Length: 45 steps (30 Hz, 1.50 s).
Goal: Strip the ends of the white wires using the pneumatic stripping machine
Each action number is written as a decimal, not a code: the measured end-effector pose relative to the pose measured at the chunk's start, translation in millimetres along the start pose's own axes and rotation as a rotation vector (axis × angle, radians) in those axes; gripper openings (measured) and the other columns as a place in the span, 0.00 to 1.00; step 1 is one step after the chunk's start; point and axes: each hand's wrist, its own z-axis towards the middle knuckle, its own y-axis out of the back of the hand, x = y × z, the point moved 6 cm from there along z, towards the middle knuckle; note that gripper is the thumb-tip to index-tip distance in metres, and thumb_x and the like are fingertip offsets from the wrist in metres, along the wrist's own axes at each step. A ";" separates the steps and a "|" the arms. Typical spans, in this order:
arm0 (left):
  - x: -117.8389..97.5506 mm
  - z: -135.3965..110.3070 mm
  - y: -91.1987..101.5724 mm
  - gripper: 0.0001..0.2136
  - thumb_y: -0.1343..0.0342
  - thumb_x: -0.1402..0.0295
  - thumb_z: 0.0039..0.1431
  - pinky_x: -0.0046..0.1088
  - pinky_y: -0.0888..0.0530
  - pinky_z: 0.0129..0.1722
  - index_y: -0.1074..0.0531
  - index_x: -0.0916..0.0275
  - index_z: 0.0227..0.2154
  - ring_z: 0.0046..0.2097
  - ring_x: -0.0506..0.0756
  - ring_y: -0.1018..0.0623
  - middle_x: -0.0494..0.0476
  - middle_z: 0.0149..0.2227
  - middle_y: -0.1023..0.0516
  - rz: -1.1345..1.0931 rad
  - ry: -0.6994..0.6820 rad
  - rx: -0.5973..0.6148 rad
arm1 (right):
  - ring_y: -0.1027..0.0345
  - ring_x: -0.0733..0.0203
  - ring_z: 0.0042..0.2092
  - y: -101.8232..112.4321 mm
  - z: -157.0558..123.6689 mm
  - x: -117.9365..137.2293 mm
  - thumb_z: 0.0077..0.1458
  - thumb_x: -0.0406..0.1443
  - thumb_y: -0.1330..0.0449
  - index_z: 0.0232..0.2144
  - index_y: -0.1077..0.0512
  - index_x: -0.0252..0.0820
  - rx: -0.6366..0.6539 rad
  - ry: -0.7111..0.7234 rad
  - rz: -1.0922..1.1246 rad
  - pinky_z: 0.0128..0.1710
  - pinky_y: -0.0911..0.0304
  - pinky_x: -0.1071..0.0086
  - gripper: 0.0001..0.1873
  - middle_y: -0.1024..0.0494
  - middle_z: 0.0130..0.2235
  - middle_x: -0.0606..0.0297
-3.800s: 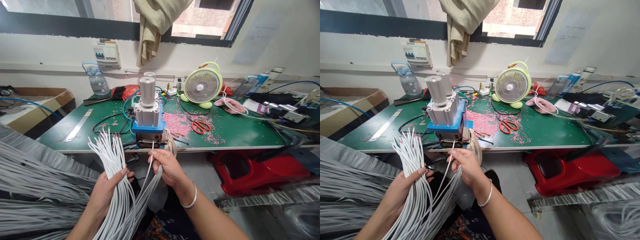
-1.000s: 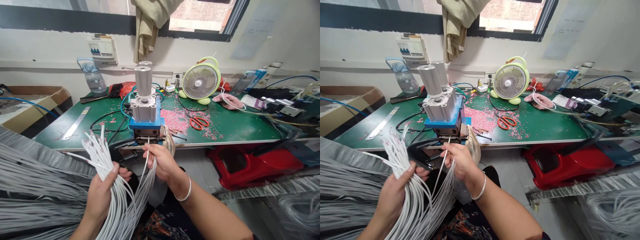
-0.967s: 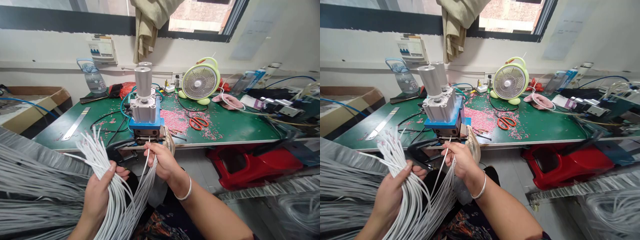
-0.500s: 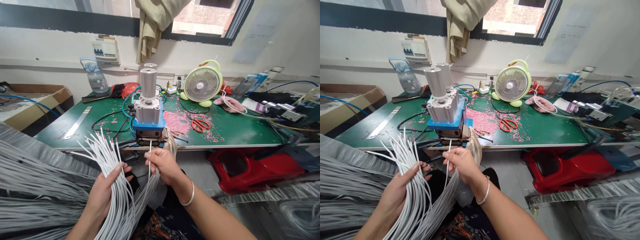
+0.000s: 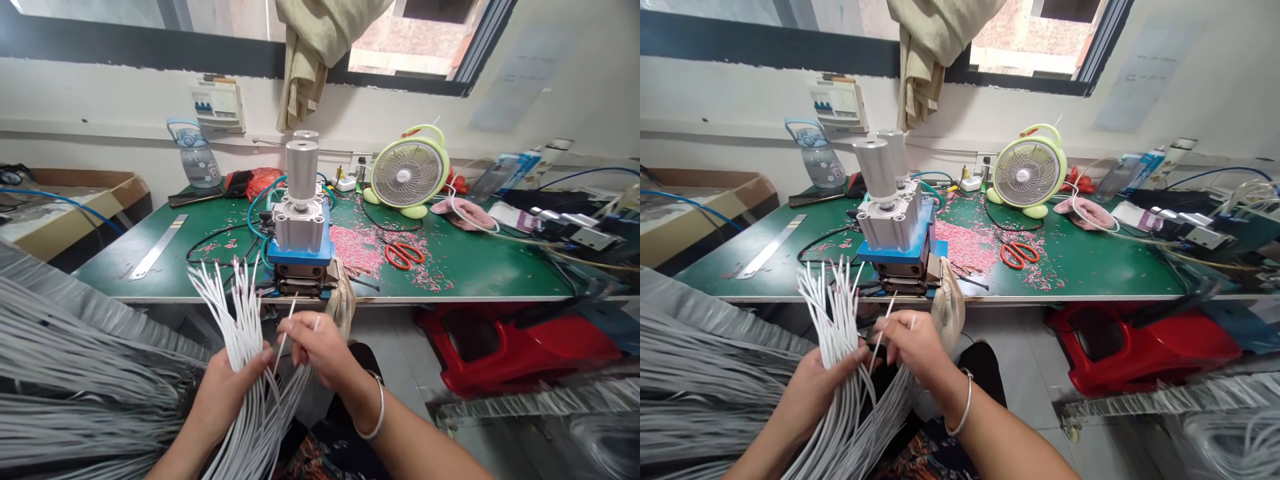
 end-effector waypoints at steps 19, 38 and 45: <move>-6.4 -1.1 7.0 0.12 0.39 0.74 0.39 0.29 0.27 0.30 0.33 0.64 0.30 0.27 0.53 0.24 0.53 0.23 0.25 -0.416 0.186 -0.170 | 0.47 0.76 0.16 21.3 0.7 9.4 0.47 0.41 0.42 0.22 0.32 0.33 0.044 0.027 0.217 0.16 0.55 0.78 0.14 0.32 0.19 0.67; -4.2 -3.8 -6.9 0.16 0.37 0.68 0.35 0.30 0.32 0.33 0.38 0.62 0.26 0.30 0.55 0.25 0.50 0.23 0.28 -0.141 0.006 0.036 | 0.45 0.75 0.14 8.9 3.9 14.8 0.44 0.46 0.41 0.25 0.31 0.34 -0.120 0.055 0.112 0.12 0.53 0.80 0.18 0.28 0.24 0.64; -7.3 -4.2 -3.9 0.15 0.35 0.67 0.31 0.24 0.34 0.24 0.36 0.63 0.21 0.22 0.50 0.31 0.47 0.18 0.30 0.103 -0.082 -0.031 | 0.49 0.75 0.15 -5.2 -3.8 -1.9 0.46 0.44 0.42 0.24 0.28 0.33 -0.036 0.020 0.041 0.14 0.57 0.78 0.17 0.32 0.17 0.67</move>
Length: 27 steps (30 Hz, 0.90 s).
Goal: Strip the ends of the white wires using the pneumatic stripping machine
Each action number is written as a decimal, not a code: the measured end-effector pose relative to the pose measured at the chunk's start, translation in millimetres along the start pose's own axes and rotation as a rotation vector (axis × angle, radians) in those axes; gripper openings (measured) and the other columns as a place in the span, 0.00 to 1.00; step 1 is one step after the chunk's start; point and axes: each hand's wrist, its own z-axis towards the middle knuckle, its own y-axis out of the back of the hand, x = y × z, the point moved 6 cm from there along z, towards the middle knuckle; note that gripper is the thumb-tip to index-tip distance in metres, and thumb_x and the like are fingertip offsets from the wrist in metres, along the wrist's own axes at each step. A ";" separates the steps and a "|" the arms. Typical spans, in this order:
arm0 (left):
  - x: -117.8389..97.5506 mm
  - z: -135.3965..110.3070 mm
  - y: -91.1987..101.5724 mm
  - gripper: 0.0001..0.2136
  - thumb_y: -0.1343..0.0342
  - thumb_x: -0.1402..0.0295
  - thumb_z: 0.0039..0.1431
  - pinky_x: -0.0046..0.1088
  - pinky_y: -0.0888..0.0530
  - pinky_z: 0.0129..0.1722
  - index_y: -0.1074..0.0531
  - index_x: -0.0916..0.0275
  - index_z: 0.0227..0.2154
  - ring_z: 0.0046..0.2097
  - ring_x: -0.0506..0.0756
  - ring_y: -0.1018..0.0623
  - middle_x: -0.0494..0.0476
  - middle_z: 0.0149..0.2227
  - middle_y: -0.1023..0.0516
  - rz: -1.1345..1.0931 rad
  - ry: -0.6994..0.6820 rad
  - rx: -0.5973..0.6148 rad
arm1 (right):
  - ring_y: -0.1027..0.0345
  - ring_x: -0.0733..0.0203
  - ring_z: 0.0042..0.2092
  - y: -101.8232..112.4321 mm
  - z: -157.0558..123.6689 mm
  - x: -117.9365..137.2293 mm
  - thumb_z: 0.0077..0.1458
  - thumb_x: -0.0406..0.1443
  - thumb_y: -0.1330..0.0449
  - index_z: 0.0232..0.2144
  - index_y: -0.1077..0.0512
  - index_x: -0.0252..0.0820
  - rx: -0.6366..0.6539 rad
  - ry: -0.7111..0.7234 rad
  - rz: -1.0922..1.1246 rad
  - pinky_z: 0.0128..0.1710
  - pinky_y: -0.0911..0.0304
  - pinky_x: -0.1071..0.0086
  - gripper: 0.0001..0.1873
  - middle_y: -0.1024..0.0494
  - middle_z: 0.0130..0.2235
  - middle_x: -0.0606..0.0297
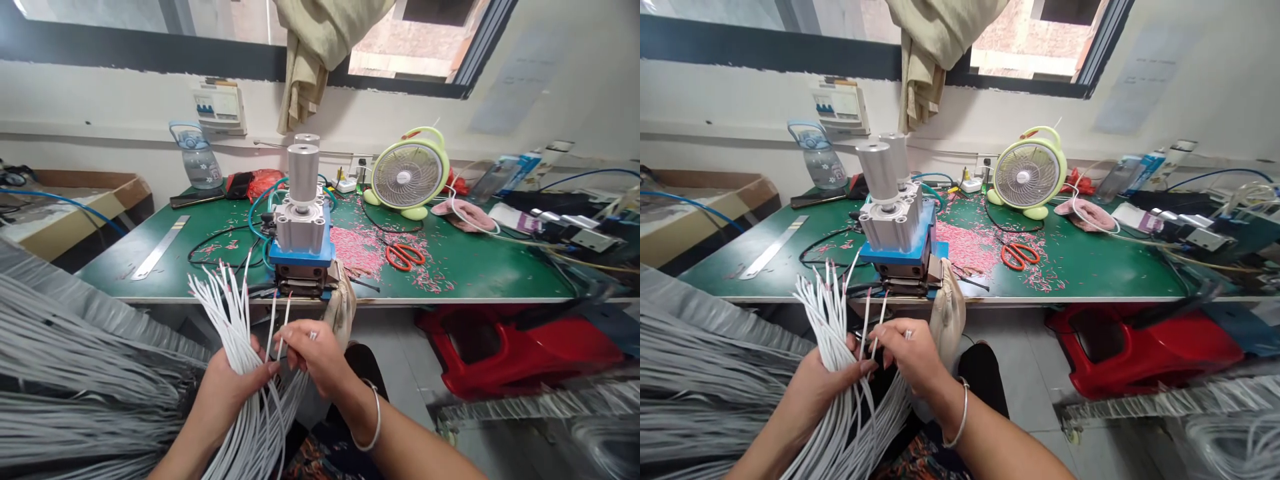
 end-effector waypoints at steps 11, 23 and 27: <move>-28.4 4.1 30.7 0.18 0.38 0.74 0.37 0.28 0.26 0.27 0.34 0.57 0.34 0.24 0.50 0.26 0.47 0.24 0.28 -0.506 0.051 -0.278 | 0.50 0.75 0.12 21.7 9.9 16.3 0.44 0.41 0.41 0.19 0.34 0.34 -0.228 -0.036 0.370 0.11 0.63 0.78 0.14 0.36 0.15 0.70; -8.7 5.3 18.2 0.21 0.37 0.72 0.36 0.33 0.25 0.29 0.35 0.61 0.36 0.28 0.54 0.23 0.50 0.24 0.27 -0.454 0.143 -0.217 | 0.52 0.75 0.14 26.8 -0.7 10.6 0.48 0.44 0.44 0.21 0.31 0.33 -0.034 0.089 -0.008 0.15 0.61 0.77 0.17 0.39 0.12 0.71; -2.8 4.1 6.3 0.25 0.35 0.68 0.33 0.35 0.26 0.30 0.38 0.63 0.37 0.28 0.57 0.23 0.50 0.22 0.26 -0.364 0.132 -0.122 | 0.50 0.74 0.14 26.6 -6.6 7.2 0.49 0.44 0.44 0.21 0.30 0.33 0.048 0.067 -0.082 0.15 0.58 0.77 0.17 0.37 0.12 0.70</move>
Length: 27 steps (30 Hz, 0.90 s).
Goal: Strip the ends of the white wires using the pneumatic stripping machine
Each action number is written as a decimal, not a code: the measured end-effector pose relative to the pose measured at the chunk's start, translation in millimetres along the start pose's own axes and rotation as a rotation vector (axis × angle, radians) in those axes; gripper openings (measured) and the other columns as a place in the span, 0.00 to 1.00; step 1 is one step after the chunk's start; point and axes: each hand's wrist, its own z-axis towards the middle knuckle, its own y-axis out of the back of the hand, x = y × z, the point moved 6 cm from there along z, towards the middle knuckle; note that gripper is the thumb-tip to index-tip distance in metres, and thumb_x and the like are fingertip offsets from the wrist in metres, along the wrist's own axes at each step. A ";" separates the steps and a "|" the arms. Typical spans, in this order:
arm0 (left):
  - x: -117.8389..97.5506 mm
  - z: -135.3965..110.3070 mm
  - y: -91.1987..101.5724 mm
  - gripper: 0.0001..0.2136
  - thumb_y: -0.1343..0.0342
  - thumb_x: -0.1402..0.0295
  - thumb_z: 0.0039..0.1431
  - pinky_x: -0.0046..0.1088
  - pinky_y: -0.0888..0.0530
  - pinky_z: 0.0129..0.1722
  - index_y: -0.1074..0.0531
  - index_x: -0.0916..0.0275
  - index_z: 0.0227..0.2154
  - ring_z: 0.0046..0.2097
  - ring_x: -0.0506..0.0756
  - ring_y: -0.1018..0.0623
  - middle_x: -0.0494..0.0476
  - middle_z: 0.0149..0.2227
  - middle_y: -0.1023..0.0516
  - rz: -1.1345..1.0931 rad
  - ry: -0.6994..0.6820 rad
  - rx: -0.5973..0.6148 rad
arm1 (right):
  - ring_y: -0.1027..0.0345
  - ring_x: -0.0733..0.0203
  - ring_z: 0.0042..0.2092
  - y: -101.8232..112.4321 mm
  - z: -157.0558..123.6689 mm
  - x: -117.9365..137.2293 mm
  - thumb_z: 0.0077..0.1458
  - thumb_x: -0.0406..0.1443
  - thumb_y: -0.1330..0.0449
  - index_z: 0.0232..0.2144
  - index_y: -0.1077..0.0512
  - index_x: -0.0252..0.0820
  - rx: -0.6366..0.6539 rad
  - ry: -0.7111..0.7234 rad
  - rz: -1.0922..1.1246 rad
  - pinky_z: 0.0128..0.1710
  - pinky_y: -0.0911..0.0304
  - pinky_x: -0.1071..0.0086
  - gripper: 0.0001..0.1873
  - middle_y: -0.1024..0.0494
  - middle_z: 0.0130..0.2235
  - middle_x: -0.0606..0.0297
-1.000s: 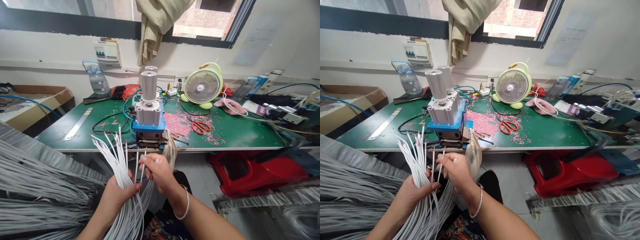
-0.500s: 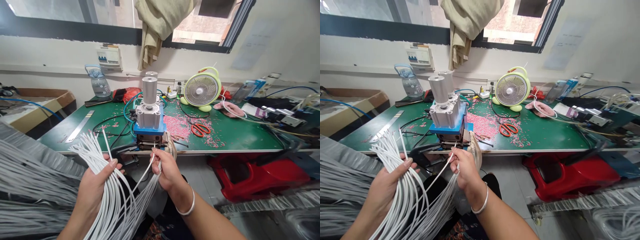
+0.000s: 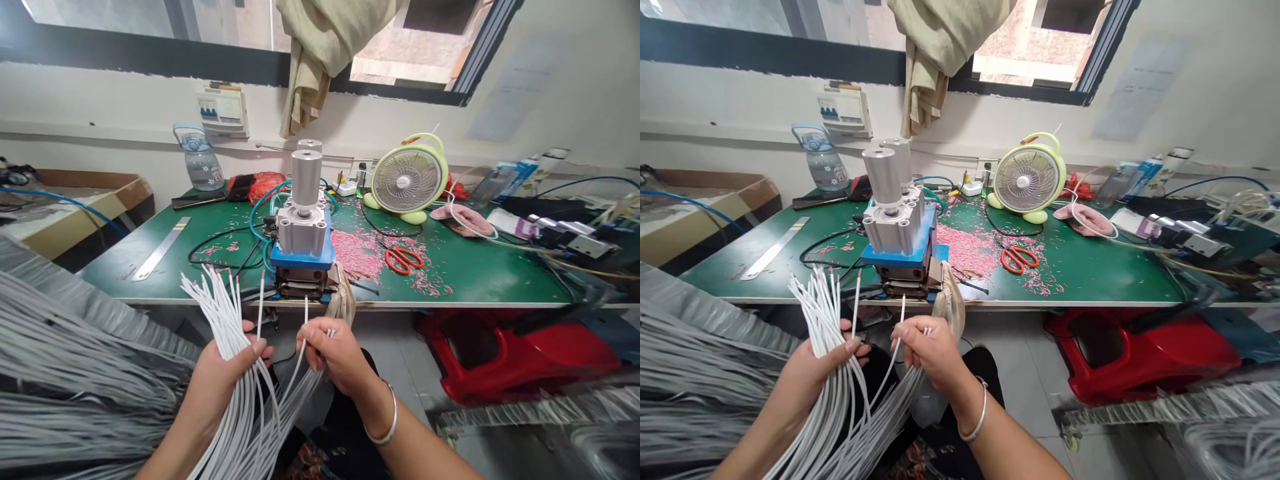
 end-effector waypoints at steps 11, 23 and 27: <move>7.2 2.1 -4.4 0.19 0.38 0.64 0.38 0.30 0.29 0.34 0.36 0.66 0.34 0.30 0.55 0.24 0.56 0.26 0.23 0.421 -0.080 0.166 | 0.44 0.75 0.17 -13.9 12.6 3.9 0.45 0.41 0.41 0.24 0.29 0.32 -0.065 -0.012 0.120 0.19 0.49 0.76 0.14 0.28 0.24 0.62; -22.4 0.5 11.6 0.11 0.41 0.73 0.42 0.32 0.25 0.29 0.32 0.59 0.32 0.25 0.51 0.25 0.48 0.22 0.27 -0.149 -0.036 -0.092 | 0.42 0.73 0.14 -9.2 13.6 1.4 0.42 0.39 0.39 0.24 0.32 0.33 -0.137 -0.165 0.448 0.12 0.50 0.79 0.11 0.30 0.19 0.67; -27.4 -2.8 11.5 0.11 0.42 0.75 0.43 0.30 0.25 0.28 0.31 0.59 0.32 0.23 0.49 0.26 0.48 0.21 0.28 -0.186 -0.032 -0.115 | 0.46 0.75 0.14 -2.1 23.0 0.4 0.42 0.39 0.39 0.22 0.34 0.34 -0.231 -0.159 0.553 0.12 0.52 0.79 0.12 0.33 0.17 0.69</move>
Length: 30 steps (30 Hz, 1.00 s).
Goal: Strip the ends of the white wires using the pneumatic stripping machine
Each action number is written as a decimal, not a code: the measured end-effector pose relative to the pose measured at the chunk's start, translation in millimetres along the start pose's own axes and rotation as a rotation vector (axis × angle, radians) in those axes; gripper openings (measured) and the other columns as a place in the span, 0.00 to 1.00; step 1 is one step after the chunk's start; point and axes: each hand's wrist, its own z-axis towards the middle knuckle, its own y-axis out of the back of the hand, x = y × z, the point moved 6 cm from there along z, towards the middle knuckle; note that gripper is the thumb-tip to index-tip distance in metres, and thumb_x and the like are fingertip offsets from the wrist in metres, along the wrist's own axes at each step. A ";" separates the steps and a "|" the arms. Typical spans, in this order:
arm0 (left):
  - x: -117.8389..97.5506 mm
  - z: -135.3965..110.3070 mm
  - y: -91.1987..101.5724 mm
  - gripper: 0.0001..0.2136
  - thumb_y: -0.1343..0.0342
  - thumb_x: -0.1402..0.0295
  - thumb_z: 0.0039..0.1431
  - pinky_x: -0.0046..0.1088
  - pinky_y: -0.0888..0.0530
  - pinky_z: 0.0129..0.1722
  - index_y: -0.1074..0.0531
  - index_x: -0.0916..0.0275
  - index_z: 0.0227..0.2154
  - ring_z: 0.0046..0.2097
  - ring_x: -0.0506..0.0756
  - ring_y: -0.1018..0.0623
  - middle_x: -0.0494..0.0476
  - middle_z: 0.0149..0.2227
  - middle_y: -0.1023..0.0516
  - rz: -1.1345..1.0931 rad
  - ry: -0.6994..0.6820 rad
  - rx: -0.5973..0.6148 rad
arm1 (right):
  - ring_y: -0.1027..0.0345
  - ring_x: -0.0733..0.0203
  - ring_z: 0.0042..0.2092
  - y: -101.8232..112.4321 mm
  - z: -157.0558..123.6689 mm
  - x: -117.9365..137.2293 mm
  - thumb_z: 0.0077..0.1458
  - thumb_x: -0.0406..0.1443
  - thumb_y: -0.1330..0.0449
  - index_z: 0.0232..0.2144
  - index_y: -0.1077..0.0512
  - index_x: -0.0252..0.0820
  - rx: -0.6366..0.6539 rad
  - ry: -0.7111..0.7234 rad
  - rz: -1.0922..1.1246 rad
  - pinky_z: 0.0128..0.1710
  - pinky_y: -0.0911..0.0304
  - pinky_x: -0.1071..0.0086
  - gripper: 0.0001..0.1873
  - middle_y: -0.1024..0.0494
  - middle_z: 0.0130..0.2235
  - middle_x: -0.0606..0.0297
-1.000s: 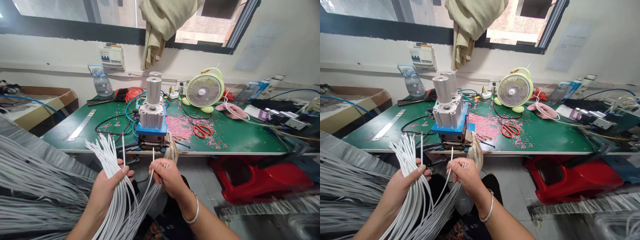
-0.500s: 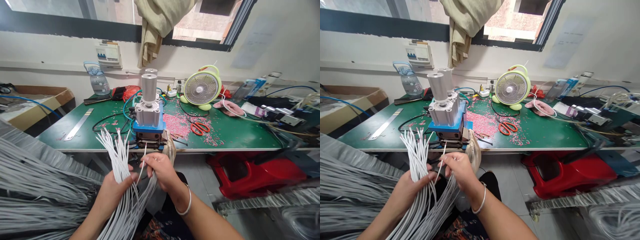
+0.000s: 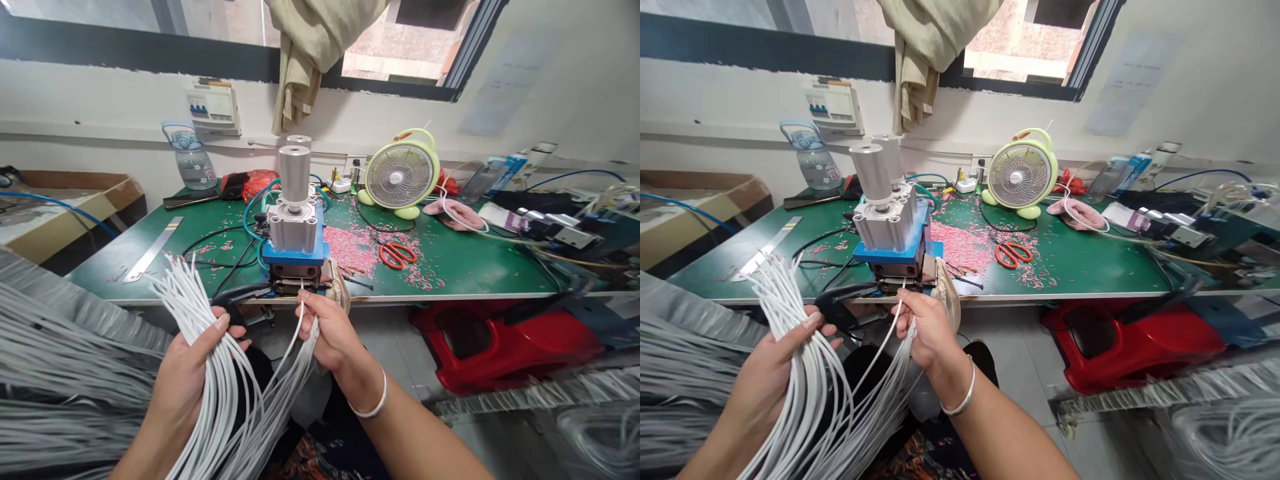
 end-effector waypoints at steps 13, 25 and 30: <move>22.8 5.8 5.4 0.14 0.38 0.74 0.39 0.24 0.27 0.23 0.31 0.63 0.32 0.25 0.51 0.25 0.50 0.22 0.26 0.055 0.092 0.005 | 0.48 0.75 0.16 4.4 -14.4 -3.9 0.48 0.40 0.43 0.21 0.32 0.33 0.227 0.112 -0.346 0.17 0.53 0.78 0.14 0.35 0.14 0.70; 47.0 -2.7 14.7 0.18 0.35 0.67 0.33 0.28 0.29 0.30 0.34 0.66 0.29 0.27 0.55 0.24 0.50 0.22 0.26 0.287 0.058 0.107 | 0.45 0.74 0.18 6.1 -14.9 -6.3 0.47 0.42 0.42 0.23 0.30 0.34 0.227 0.086 -0.361 0.20 0.49 0.77 0.14 0.31 0.18 0.68; 48.5 -8.1 10.7 0.15 0.37 0.64 0.36 0.30 0.29 0.29 0.32 0.66 0.27 0.27 0.57 0.24 0.54 0.22 0.25 0.515 -0.011 0.222 | 0.35 0.70 0.26 -5.5 -12.9 -3.1 0.42 0.38 0.38 0.31 0.28 0.34 0.216 0.119 -0.342 0.26 0.42 0.76 0.13 0.26 0.30 0.61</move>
